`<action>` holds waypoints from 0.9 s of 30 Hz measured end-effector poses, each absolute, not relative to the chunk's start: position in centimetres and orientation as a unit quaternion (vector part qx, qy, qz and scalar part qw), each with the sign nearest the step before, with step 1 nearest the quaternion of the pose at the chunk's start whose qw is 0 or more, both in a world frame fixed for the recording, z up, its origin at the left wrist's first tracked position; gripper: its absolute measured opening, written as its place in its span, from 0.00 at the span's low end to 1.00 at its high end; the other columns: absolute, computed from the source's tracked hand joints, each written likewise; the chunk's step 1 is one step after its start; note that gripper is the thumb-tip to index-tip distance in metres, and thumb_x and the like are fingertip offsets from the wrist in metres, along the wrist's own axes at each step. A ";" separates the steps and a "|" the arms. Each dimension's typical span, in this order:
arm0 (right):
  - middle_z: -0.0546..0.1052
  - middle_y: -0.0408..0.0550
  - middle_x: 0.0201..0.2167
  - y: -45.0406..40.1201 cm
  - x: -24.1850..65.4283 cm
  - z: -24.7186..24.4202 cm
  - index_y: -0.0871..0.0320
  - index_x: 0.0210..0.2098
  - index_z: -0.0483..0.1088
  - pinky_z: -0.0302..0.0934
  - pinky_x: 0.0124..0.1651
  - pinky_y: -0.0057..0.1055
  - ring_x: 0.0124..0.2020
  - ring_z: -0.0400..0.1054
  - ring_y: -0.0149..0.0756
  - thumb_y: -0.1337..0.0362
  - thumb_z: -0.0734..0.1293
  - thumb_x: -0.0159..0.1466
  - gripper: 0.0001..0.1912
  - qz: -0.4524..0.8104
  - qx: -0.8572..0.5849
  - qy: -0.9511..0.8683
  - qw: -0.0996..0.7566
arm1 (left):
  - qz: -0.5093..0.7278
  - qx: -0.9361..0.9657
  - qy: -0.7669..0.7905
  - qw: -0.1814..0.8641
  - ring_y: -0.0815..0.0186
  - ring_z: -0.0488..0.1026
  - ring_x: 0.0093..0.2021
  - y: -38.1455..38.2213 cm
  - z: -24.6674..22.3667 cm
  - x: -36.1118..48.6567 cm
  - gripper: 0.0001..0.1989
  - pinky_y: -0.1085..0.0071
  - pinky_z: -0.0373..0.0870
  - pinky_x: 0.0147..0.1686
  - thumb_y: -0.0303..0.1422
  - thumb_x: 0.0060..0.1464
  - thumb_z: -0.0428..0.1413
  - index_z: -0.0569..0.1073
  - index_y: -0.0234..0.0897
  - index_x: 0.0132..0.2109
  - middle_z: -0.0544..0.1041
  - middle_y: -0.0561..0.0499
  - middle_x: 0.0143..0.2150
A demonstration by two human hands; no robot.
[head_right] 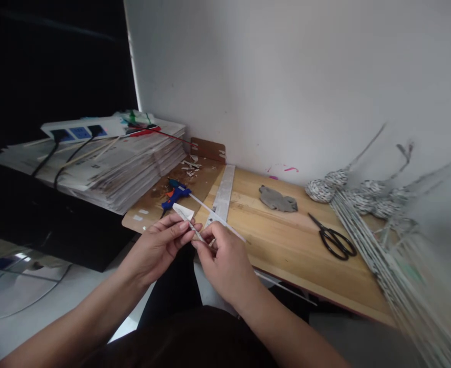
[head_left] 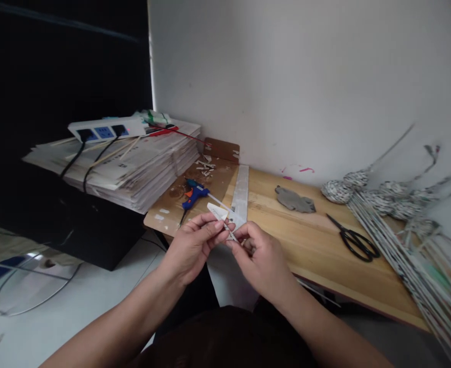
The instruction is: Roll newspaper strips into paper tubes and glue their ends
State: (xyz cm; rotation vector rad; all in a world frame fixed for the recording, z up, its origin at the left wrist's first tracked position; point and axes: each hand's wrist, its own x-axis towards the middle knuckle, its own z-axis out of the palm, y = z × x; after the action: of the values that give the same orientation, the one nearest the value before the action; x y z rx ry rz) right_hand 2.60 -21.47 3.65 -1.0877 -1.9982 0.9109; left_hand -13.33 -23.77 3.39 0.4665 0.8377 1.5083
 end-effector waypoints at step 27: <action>0.74 0.44 0.30 -21.9 9.4 4.5 0.57 0.35 0.69 0.59 0.35 0.29 0.30 0.66 0.30 0.60 0.64 0.66 0.07 0.314 -0.405 -0.789 0.339 | 0.596 0.279 0.353 0.665 0.73 0.77 0.33 -23.1 3.3 -8.6 0.04 0.79 0.76 0.38 0.23 0.47 0.66 0.78 0.32 0.32 0.79 0.52 0.32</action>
State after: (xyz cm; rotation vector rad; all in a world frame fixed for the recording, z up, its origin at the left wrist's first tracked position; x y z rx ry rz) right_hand 9.35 -21.90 4.50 -1.0553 -2.0542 0.8181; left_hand -8.56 -23.12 3.31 0.6309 0.7971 1.3453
